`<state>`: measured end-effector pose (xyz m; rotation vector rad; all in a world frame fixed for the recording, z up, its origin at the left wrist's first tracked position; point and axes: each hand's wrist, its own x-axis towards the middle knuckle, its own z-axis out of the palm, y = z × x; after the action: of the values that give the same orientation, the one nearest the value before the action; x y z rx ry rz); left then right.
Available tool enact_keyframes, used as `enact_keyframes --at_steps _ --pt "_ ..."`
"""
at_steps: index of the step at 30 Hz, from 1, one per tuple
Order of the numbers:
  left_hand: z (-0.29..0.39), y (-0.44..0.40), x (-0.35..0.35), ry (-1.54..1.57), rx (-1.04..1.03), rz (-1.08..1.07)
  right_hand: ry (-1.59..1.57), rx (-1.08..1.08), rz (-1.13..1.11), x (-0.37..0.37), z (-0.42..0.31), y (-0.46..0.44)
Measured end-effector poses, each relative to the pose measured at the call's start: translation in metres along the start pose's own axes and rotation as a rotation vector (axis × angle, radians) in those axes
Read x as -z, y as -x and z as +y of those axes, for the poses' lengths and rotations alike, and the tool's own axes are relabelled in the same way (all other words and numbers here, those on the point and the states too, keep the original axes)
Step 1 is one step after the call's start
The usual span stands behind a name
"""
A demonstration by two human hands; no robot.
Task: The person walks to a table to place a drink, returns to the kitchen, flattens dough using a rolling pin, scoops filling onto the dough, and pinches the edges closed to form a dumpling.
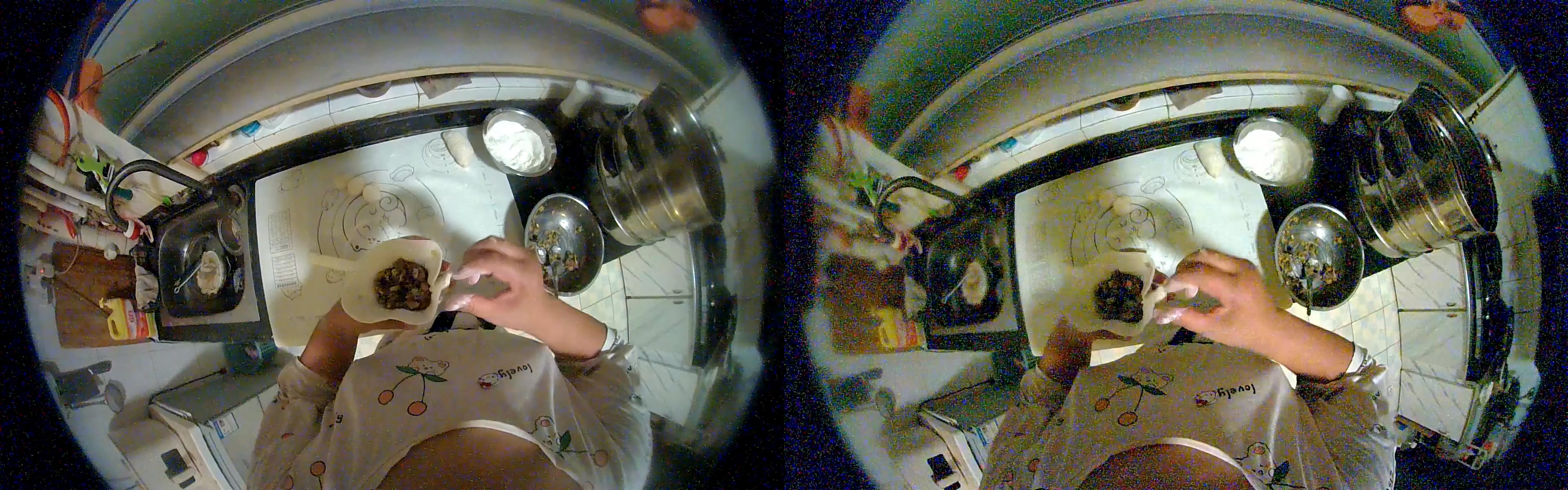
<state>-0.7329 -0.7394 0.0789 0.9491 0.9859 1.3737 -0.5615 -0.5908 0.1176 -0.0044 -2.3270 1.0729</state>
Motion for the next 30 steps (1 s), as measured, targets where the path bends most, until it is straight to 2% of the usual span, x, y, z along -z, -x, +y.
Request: enact_keyframes --at_steps 2,3,5,8,10,12,17,18,21,24,26,28,29,30 --pt "0.007 -0.004 -0.001 -0.519 -0.241 0.043 0.110 0.044 -0.034 -0.008 -0.003 0.005" --pt "0.009 -0.006 -0.002 -0.520 -0.250 0.042 0.231 0.135 -0.093 -0.007 -0.007 0.000" --pt "0.012 -0.008 -0.004 -0.523 -0.268 0.038 0.268 0.169 -0.109 -0.009 -0.006 0.000" --pt "-0.002 -0.001 -0.006 0.017 -0.033 0.065 0.334 0.270 -0.108 -0.008 0.001 0.004" --pt "-0.001 -0.003 -0.006 -0.066 -0.152 0.034 0.368 0.305 -0.090 -0.010 0.006 0.007" --pt "-0.003 -0.002 -0.005 -0.116 -0.174 0.046 0.394 0.286 -0.057 -0.014 0.009 0.010" --pt "-0.023 0.008 0.002 -0.065 -0.058 0.220 0.377 0.240 0.029 -0.013 0.002 0.010" --pt "-0.033 0.007 0.008 -0.072 -0.038 0.201 0.374 0.243 0.052 -0.014 0.000 0.011" --pt "-0.047 0.006 0.015 -0.072 -0.019 0.164 0.299 0.185 0.053 -0.019 0.000 0.019" --pt "-0.027 0.006 0.002 -0.070 -0.078 0.148 -0.061 -0.045 0.093 -0.017 0.005 0.018" --pt "-0.016 0.004 -0.002 -0.120 -0.111 0.110 -0.114 -0.213 0.152 -0.011 -0.002 0.008" --pt "-0.011 0.004 -0.001 -0.302 -0.042 0.122 -0.235 -0.333 0.210 -0.010 -0.010 -0.006" --pt "-0.011 0.003 0.000 -0.354 -0.081 0.112 -0.287 -0.416 0.132 -0.006 -0.014 -0.008" --pt "-0.011 0.002 0.000 -0.406 -0.120 0.104 -0.259 -0.345 0.069 -0.004 -0.010 -0.009"
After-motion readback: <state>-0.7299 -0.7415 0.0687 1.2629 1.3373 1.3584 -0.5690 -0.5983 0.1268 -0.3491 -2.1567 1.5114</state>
